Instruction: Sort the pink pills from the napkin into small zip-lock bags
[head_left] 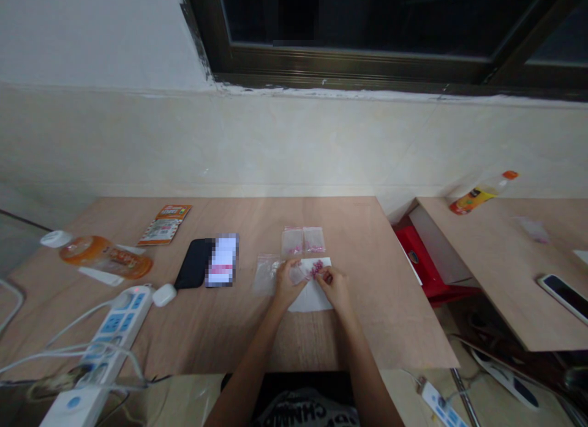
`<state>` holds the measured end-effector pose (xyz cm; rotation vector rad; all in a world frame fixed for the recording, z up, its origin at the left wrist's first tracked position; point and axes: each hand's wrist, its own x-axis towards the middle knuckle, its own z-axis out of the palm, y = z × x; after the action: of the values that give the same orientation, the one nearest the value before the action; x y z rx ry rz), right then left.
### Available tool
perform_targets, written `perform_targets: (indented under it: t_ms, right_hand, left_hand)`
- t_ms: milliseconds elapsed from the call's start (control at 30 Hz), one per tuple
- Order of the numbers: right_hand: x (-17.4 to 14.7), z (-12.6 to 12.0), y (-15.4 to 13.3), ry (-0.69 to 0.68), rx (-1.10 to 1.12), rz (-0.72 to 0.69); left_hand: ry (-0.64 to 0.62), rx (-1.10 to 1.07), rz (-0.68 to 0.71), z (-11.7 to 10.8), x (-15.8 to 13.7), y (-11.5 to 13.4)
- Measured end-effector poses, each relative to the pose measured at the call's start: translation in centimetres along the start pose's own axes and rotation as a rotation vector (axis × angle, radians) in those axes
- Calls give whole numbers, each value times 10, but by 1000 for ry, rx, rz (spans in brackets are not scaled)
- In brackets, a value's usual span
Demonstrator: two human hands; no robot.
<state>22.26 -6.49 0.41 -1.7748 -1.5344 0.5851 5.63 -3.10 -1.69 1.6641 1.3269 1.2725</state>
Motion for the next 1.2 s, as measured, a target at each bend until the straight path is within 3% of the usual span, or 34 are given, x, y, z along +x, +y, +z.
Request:
perform_targets:
  t_ms: [167,400,533,800,1033,1200]
  right_hand:
    - [-6,-2,-5,-21,-176,-7]
    - [-7,1,-9,-58,-224,-16]
    - [-8,1,-8,-24,-135,-13]
    - [1,14,-18,35,314,15]
    - [1,26,-23,-91,301,-37]
    - [3,14,-10,33,222,-27]
  left_hand:
    - [7,15,-20,0,-2,-1]
    - [-8,22,-27,0,-1,-1]
    - [-5,28,-25,-1,-1,-1]
    - [-48,30,-16,-1,0,-1]
    - [-40,16,11,-1,1,-2]
    - [-36,9,5,-1,1,-3]
